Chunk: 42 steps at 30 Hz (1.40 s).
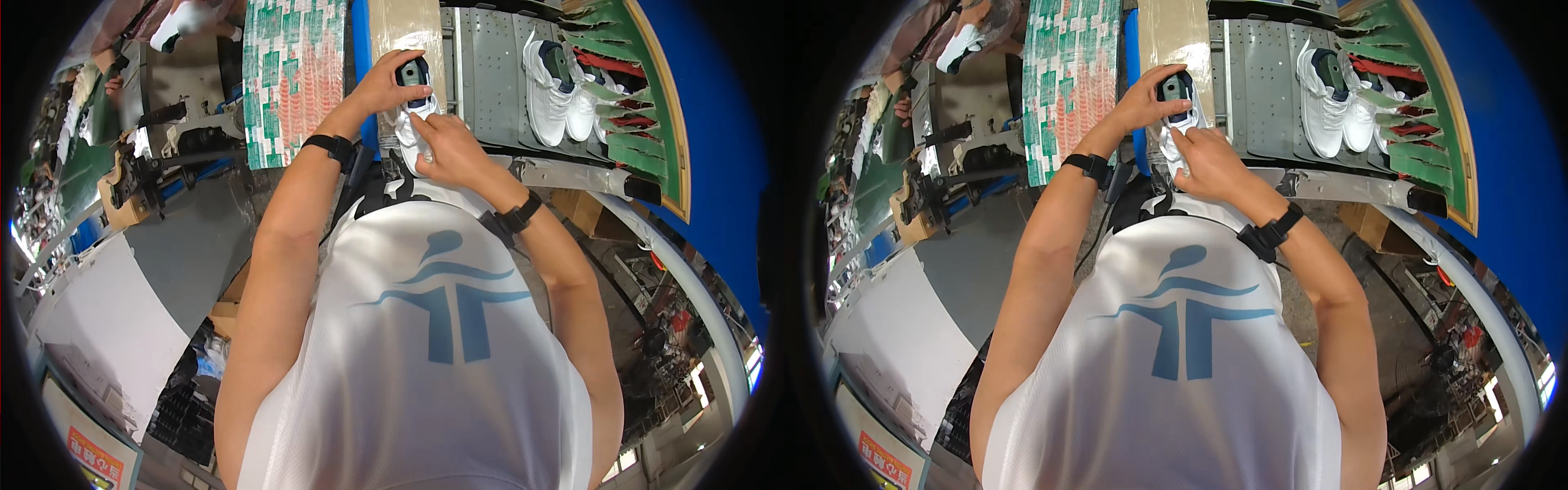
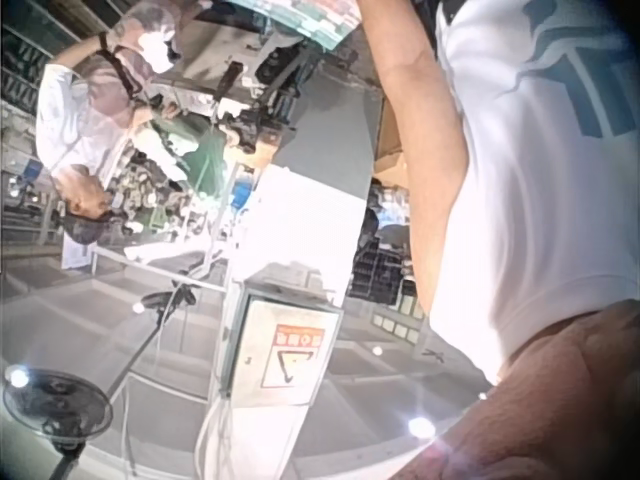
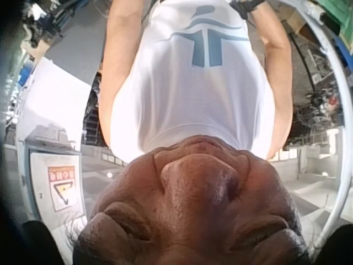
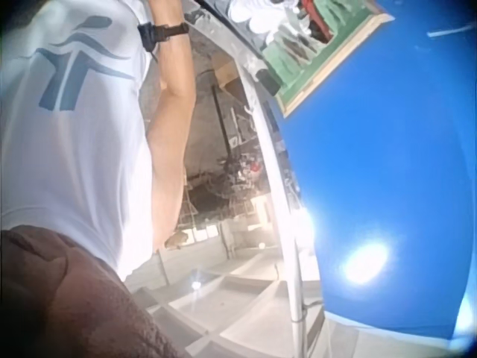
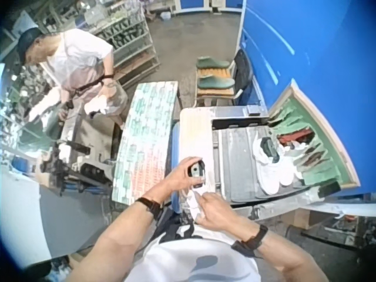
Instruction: Placing and removing white shoes from a lasting or steaming machine in a factory environment.
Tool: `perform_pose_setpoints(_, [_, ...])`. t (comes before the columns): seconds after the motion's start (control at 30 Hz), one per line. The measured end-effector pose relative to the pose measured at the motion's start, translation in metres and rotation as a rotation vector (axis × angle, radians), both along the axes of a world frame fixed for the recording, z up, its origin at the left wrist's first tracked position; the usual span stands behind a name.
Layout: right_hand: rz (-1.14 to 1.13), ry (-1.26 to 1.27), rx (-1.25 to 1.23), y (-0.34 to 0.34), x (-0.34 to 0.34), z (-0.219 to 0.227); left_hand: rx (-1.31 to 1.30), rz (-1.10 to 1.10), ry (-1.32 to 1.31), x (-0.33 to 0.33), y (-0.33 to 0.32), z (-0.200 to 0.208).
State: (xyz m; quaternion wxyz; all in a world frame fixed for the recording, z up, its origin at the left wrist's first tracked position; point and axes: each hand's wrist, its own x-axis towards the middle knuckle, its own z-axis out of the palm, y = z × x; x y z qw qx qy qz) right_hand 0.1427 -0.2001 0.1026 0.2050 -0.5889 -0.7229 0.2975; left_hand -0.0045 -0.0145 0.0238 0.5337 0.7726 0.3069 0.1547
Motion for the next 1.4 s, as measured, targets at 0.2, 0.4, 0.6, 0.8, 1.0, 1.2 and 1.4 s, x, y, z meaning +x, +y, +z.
perform_pose_setpoints(0.2, [-0.026,0.146,-0.204,-0.026,0.004,0.026,-0.036,-0.003,-0.038,-0.007,0.006,-0.008])
perform_pose_setpoints(0.4, [-0.092,0.198,-0.144,-0.033,0.013,0.023,-0.096,-0.001,-0.054,-0.004,0.005,0.001])
perform_pose_setpoints(0.6, [-0.030,-0.001,-0.038,-0.013,-0.003,0.000,-0.003,0.005,-0.011,0.002,0.002,-0.001])
perform_pose_setpoints(0.8, [-0.048,0.188,-0.142,-0.041,0.003,0.023,0.022,-0.015,0.001,-0.008,0.003,-0.004])
perform_pose_setpoints(1.0, [-0.434,0.437,-0.143,-0.038,0.015,0.016,-0.597,0.189,-0.165,-0.055,0.005,-0.002])
perform_pose_setpoints(1.2, [-0.653,0.346,-0.307,-0.081,0.040,-0.031,-1.000,0.693,-0.455,-0.101,-0.051,-0.046])
perform_pose_setpoints(1.4, [-0.711,0.409,-0.380,-0.109,0.044,-0.037,-0.488,0.569,0.134,-0.095,0.030,-0.004])
